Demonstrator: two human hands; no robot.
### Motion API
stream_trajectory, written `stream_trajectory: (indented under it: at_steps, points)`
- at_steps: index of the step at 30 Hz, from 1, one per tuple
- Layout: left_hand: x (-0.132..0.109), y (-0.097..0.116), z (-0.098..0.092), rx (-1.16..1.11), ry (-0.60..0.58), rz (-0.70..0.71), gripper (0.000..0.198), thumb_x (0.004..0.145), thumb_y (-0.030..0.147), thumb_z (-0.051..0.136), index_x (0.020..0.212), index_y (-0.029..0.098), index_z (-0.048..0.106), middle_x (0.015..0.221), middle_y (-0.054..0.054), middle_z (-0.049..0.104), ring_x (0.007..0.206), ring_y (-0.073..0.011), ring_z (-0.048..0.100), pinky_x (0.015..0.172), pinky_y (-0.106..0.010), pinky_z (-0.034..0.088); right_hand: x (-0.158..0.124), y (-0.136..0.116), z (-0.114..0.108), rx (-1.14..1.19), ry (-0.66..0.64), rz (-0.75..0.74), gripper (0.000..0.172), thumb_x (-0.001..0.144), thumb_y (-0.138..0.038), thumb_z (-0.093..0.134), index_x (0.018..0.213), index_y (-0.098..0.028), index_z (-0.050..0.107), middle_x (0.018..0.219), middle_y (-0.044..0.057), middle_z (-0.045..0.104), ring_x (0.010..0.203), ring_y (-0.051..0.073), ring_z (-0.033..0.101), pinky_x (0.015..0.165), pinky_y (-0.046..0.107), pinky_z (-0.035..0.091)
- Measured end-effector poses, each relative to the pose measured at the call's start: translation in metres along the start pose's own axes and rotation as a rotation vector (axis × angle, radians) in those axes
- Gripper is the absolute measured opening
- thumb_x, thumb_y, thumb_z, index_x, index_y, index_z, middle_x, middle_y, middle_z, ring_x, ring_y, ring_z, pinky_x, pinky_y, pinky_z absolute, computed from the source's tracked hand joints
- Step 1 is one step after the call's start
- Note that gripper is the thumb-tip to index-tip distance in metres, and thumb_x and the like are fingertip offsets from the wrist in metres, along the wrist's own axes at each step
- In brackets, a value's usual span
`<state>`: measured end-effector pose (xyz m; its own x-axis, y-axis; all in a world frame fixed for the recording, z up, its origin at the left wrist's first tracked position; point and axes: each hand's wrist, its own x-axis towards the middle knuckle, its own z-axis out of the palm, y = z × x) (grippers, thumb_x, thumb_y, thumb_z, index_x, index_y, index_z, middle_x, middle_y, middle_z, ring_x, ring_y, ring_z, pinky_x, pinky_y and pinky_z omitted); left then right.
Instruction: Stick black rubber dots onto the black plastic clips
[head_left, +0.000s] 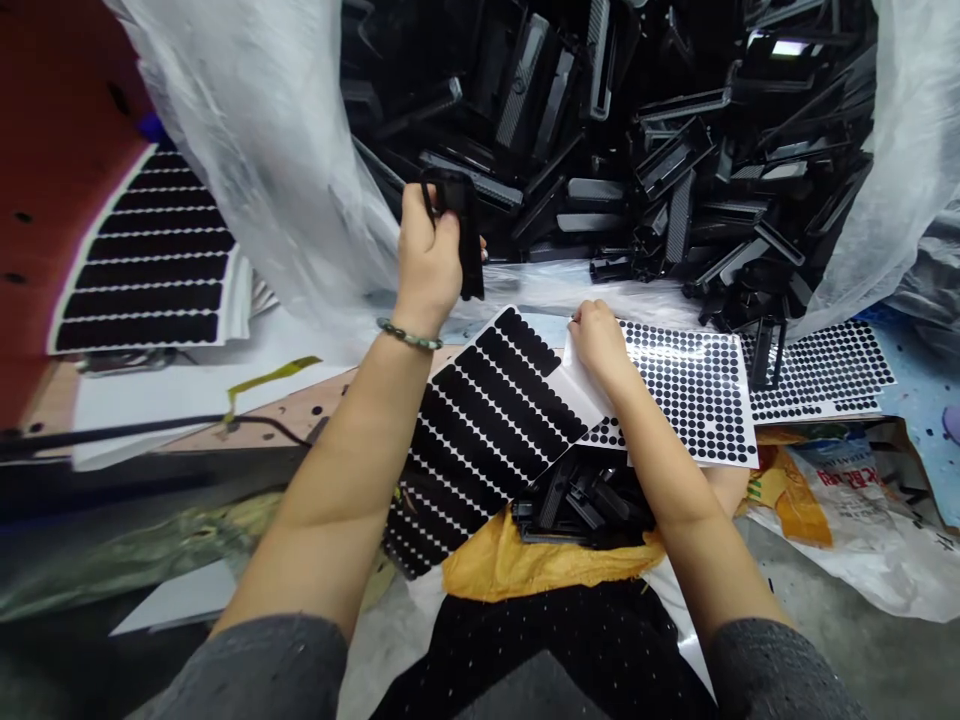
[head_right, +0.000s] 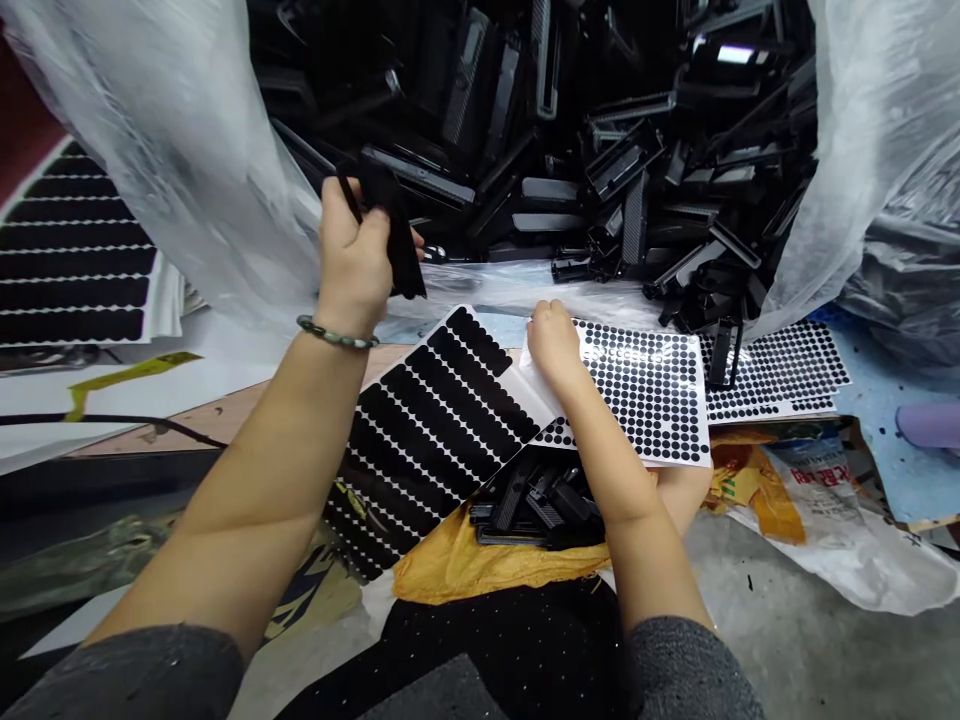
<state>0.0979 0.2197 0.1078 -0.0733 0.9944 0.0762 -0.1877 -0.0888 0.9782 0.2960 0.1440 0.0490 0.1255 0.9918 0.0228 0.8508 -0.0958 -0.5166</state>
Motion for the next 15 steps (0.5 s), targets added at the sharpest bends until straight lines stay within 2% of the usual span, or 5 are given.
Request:
stream_trajectory:
  at_steps: [3, 7, 9, 11, 15]
  points:
    - [-0.024, 0.008, 0.008, -0.125, -0.026, -0.17, 0.015, 0.091, 0.028, 0.057, 0.097, 0.024, 0.044, 0.081, 0.004, 0.06, 0.084, -0.0148, 0.068, 0.08, -0.032, 0.058, 0.002, -0.002, -0.001, -0.024, -0.045, 0.064, 0.008, 0.085, -0.011, 0.054, 0.085, -0.018, 0.057, 0.103, 0.015, 0.063, 0.094, 0.028, 0.061, 0.09, 0.047, 0.05]
    - [-0.061, 0.002, 0.014, -0.21, -0.094, -0.356, 0.041, 0.069, 0.017, 0.076, 0.096, 0.025, 0.046, 0.08, 0.006, 0.063, 0.054, -0.0084, 0.06, 0.047, -0.019, 0.049, 0.003, -0.01, -0.008, -0.018, -0.089, 0.111, 0.012, 0.084, -0.007, 0.053, 0.084, -0.019, 0.054, 0.103, 0.013, 0.063, 0.093, 0.026, 0.06, 0.088, 0.044, 0.049]
    - [-0.078, -0.005, 0.014, -0.271, -0.111, -0.416, 0.042, 0.066, 0.012, 0.076, 0.095, 0.024, 0.049, 0.082, 0.006, 0.064, 0.055, -0.0078, 0.062, 0.044, -0.017, 0.048, 0.001, -0.014, -0.013, 0.043, -0.072, 0.11, 0.014, 0.083, -0.006, 0.052, 0.08, -0.02, 0.052, 0.096, 0.011, 0.063, 0.089, 0.023, 0.059, 0.086, 0.043, 0.049]
    - [-0.092, -0.011, 0.014, -0.371, -0.132, -0.497, 0.027, 0.074, 0.018, 0.071, 0.096, 0.022, 0.056, 0.086, 0.003, 0.066, 0.061, -0.0089, 0.066, 0.049, -0.018, 0.053, -0.006, -0.017, -0.019, 0.199, -0.035, 0.115, 0.016, 0.083, -0.007, 0.053, 0.077, -0.021, 0.049, 0.086, 0.005, 0.061, 0.082, 0.02, 0.057, 0.084, 0.041, 0.049]
    - [-0.113, -0.021, 0.016, -0.485, -0.143, -0.544, 0.025, 0.088, 0.04, 0.064, 0.102, 0.019, 0.066, 0.089, -0.001, 0.07, 0.067, -0.0105, 0.068, 0.059, -0.022, 0.06, -0.035, -0.028, -0.029, 0.812, -0.042, 0.136, 0.012, 0.079, -0.02, 0.063, 0.08, -0.023, 0.051, 0.075, -0.003, 0.057, 0.07, 0.013, 0.057, 0.077, 0.033, 0.052]
